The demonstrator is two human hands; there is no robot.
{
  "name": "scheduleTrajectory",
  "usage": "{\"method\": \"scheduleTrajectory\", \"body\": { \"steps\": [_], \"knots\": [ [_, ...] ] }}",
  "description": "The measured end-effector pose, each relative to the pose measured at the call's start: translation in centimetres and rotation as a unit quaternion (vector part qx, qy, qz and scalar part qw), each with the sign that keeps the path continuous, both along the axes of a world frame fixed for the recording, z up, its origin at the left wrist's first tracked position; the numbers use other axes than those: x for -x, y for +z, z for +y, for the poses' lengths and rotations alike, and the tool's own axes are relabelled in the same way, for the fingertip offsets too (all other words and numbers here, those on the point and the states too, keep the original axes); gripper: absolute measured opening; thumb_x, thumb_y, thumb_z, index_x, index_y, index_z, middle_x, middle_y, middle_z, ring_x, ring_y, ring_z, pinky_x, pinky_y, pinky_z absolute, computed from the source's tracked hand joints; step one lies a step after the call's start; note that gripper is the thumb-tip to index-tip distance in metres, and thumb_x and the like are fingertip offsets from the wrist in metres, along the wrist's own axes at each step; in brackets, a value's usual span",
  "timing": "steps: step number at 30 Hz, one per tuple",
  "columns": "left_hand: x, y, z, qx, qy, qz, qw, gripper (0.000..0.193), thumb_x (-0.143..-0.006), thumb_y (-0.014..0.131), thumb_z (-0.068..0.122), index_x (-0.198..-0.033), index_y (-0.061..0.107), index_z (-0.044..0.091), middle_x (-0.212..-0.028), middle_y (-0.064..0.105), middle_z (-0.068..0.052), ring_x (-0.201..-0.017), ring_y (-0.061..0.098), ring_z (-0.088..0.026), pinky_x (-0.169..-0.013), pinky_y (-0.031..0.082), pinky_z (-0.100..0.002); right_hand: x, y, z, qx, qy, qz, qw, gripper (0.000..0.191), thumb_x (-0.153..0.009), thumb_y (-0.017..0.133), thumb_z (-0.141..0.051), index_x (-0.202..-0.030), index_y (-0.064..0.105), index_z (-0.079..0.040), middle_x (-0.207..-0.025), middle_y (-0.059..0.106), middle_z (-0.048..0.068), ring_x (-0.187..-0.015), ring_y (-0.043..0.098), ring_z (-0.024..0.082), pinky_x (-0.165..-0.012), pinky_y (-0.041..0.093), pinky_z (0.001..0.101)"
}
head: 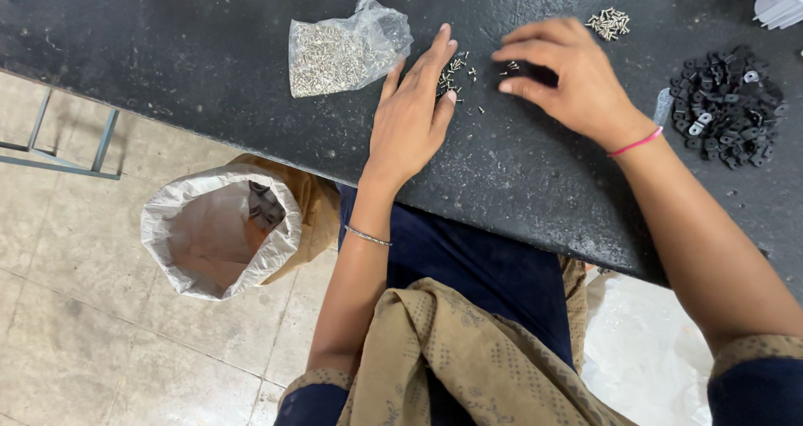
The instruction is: The person sits at a dark workbench sorting small metal screws, pushing and gathering them by hand from a scattered pile into a separate pile next to a plastic bag of screws, with black plastic parts and white plastic cups nearby. They occasionally pick individual screws from the bag and add them to the sorted pile.
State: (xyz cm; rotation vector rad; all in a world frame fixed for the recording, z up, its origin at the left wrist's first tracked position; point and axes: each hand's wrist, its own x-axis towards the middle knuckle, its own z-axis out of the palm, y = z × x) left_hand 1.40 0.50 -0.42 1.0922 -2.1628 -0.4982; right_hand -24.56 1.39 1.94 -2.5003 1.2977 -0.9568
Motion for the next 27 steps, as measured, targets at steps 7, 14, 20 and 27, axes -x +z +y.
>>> {"method": "scheduleTrajectory", "body": {
  "steps": [7, 14, 20, 27],
  "knots": [
    [-0.2, -0.2, -0.1, 0.001, -0.001, 0.005, 1.0, 0.072, -0.103, 0.059, 0.011, -0.165, 0.022, 0.016, -0.16, 0.053, -0.001, -0.147, 0.053, -0.022, -0.131, 0.027, -0.049, -0.6, 0.6, -0.2, -0.028, 0.022, 0.018, 0.999, 0.015, -0.098, 0.076, -0.014, -0.112, 0.075, -0.009, -0.12, 0.073, 0.006, -0.111, 0.068, 0.029, -0.098, 0.054, 0.0397],
    [-0.3, -0.2, 0.0, 0.002, 0.0, 0.001, 1.0, 0.073, -0.103, 0.059, 0.01, -0.165, 0.022, 0.017, -0.16, 0.052, -0.001, -0.147, 0.052, -0.022, -0.131, 0.026, -0.049, 0.0, 1.5, 0.2, -0.043, 0.031, 0.051, 0.997, 0.011, -0.096, 0.073, -0.008, -0.107, 0.073, -0.007, -0.113, 0.071, 0.007, -0.108, 0.067, 0.032, -0.095, 0.054, 0.0414],
    [-0.3, -0.2, 0.0, 0.005, -0.001, -0.003, 1.0, 0.073, -0.103, 0.059, 0.011, -0.165, 0.021, 0.016, -0.16, 0.052, -0.001, -0.148, 0.051, -0.023, -0.131, 0.027, -0.049, 0.1, 1.3, 0.3, -0.046, 0.031, 0.022, 0.998, 0.016, -0.099, 0.072, -0.008, -0.115, 0.073, -0.007, -0.116, 0.071, 0.008, -0.11, 0.066, 0.032, -0.096, 0.053, 0.0421],
    [0.0, -0.1, 0.1, 0.006, 0.002, -0.007, 1.0, 0.072, -0.103, 0.058, 0.011, -0.165, 0.022, 0.016, -0.16, 0.053, -0.002, -0.147, 0.052, -0.022, -0.13, 0.026, -0.049, 0.8, 1.7, 0.5, -0.061, 0.048, 0.032, 0.996, 0.017, -0.096, 0.074, -0.012, -0.112, 0.077, -0.011, -0.12, 0.073, 0.006, -0.111, 0.067, 0.03, -0.097, 0.054, 0.04]
  ]
}}
